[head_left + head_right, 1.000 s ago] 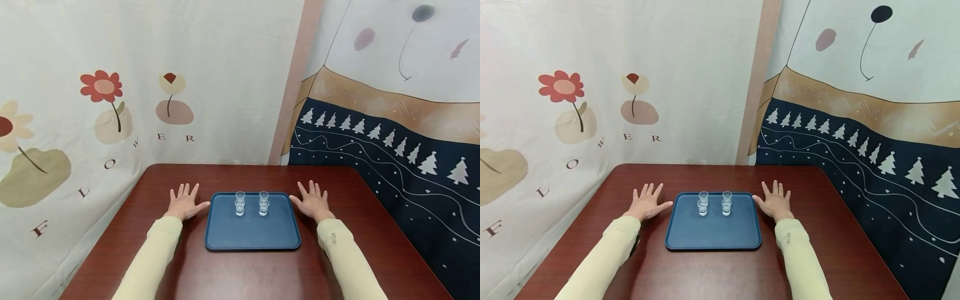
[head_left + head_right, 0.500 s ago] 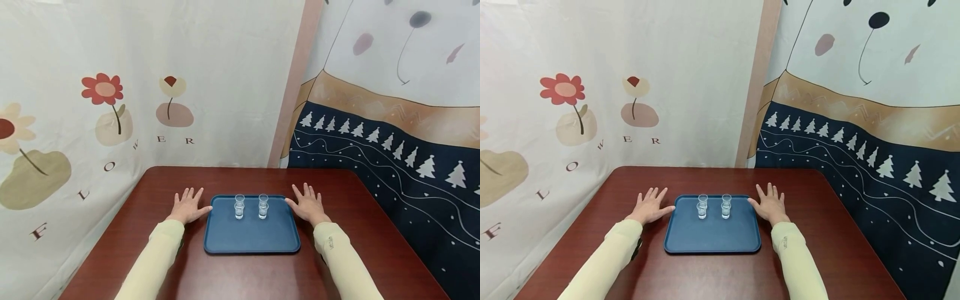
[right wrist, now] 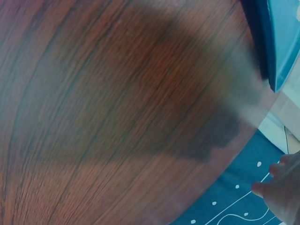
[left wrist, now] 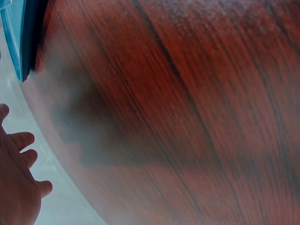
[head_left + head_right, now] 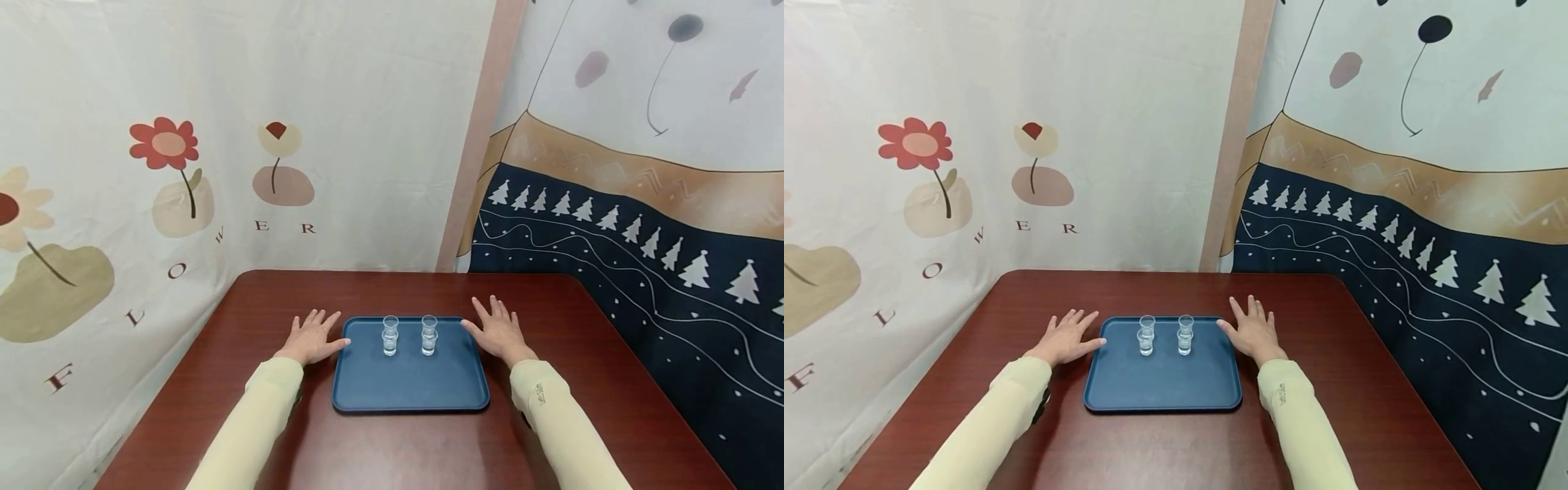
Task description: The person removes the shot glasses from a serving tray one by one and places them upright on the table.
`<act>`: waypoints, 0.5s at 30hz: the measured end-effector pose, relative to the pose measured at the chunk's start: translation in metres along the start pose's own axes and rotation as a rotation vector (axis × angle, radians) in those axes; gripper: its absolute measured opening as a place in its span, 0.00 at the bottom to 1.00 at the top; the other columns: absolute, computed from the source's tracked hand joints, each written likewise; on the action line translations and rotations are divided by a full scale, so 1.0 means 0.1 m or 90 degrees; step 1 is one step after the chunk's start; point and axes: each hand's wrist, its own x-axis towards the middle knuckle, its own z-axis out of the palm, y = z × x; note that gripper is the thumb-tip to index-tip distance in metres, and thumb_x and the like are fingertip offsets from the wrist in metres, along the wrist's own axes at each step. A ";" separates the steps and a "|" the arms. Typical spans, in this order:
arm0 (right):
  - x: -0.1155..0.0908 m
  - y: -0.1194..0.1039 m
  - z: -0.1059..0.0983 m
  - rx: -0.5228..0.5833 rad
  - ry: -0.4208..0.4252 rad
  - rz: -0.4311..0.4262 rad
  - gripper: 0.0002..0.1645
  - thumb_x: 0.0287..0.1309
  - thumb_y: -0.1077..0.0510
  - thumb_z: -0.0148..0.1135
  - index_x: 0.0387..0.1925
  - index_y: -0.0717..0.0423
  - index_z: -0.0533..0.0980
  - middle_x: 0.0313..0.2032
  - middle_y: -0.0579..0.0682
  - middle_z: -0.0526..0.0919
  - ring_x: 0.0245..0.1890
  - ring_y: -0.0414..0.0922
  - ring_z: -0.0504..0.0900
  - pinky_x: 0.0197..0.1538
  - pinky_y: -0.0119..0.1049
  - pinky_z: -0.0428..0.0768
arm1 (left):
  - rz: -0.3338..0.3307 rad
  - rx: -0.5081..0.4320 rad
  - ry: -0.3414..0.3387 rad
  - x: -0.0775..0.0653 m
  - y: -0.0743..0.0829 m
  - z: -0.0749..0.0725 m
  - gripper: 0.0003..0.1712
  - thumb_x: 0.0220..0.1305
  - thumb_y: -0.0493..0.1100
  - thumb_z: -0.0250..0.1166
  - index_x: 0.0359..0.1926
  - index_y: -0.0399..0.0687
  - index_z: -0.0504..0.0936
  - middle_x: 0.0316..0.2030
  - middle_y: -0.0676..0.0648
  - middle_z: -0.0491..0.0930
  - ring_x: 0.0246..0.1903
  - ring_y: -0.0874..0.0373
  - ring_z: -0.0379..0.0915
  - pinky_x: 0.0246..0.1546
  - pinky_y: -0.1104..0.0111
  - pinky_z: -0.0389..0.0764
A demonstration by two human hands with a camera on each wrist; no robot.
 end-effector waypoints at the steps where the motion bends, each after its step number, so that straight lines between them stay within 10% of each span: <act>1: 0.00 -0.01 0.00 0.003 0.000 -0.003 0.50 0.68 0.27 0.43 0.79 0.50 0.48 0.75 0.69 0.41 0.74 0.67 0.42 0.71 0.66 0.41 | 0.002 -0.002 -0.003 0.00 0.00 0.00 0.47 0.68 0.67 0.56 0.77 0.46 0.57 0.72 0.29 0.54 0.73 0.33 0.41 0.68 0.34 0.37; 15: -0.01 -0.11 0.02 0.076 -0.007 -0.029 0.47 0.70 0.31 0.45 0.79 0.50 0.49 0.76 0.67 0.44 0.74 0.67 0.46 0.71 0.65 0.46 | 0.025 -0.031 -0.041 -0.01 -0.05 0.04 0.43 0.68 0.64 0.58 0.75 0.46 0.60 0.71 0.31 0.58 0.73 0.33 0.45 0.67 0.34 0.40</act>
